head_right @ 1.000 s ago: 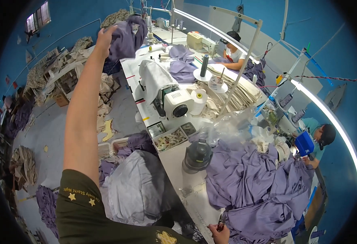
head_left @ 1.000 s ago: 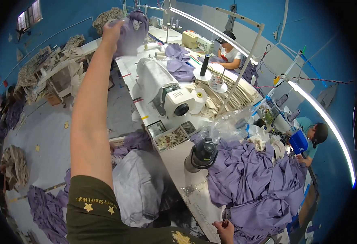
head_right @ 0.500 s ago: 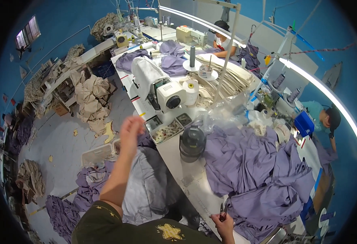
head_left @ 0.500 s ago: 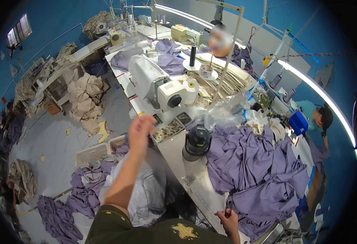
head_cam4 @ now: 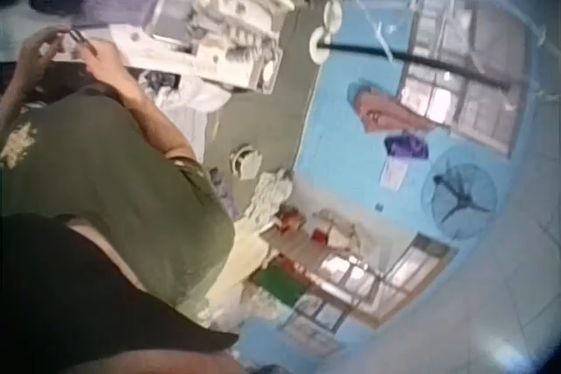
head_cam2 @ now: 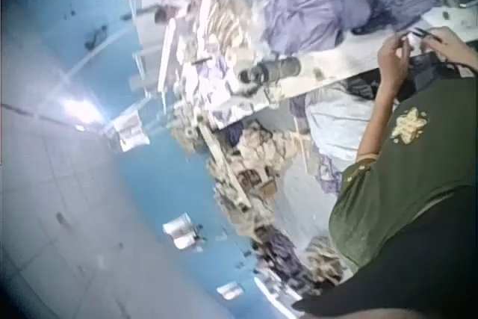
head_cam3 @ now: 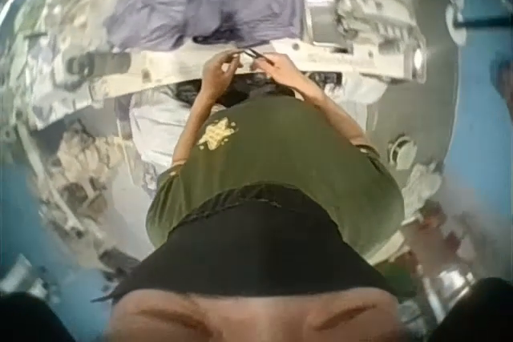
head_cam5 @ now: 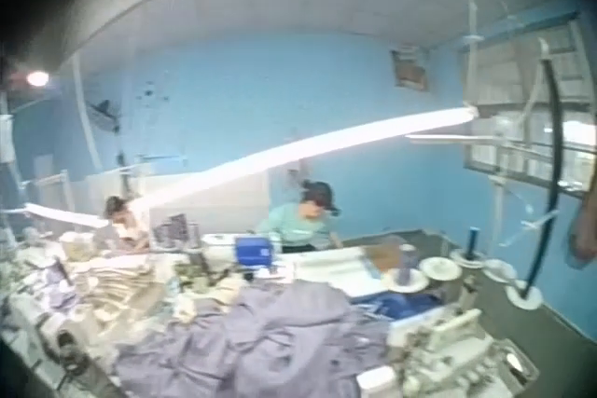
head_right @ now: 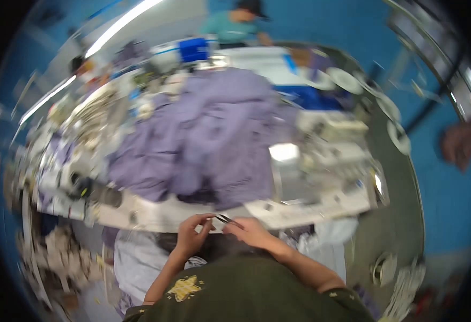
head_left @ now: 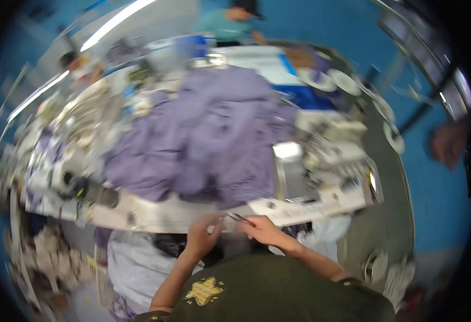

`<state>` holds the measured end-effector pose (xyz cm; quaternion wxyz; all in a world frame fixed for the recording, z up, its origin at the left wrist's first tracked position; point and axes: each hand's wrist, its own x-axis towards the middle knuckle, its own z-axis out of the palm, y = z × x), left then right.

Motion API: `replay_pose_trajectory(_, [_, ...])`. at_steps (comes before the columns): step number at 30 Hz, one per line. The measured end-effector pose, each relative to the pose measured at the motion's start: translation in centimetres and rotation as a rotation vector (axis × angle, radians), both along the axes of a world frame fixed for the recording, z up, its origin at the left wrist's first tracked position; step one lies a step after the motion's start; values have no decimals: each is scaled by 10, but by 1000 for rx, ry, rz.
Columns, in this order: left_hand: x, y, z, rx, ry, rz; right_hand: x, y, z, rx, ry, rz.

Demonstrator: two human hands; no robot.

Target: The recorder gathers thread spools, inspects a garment, and then threads an industrial overlock sewing machine in a garment manufacturing environment.

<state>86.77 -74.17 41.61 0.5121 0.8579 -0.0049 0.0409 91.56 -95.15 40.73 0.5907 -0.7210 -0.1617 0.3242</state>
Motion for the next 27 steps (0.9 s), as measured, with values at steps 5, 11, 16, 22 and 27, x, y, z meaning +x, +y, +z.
replay_pose_trajectory(5, [57,-133,7,424,-337,-381,-8,-136,-8,95,-14,-265])
replay_pose_trajectory(11, [91,-221,11,490,-415,-557,-18,-228,-24,92,-80,-545])
replay_pose_trajectory(16, [146,-242,38,420,-528,-507,-22,-250,-14,208,-126,-781])
replay_pose_trajectory(22, [255,-246,76,195,-782,-333,8,-284,21,135,-326,-1109])
replay_pose_trajectory(27, [343,-249,129,-81,-442,-174,79,-339,77,85,-546,-1325])
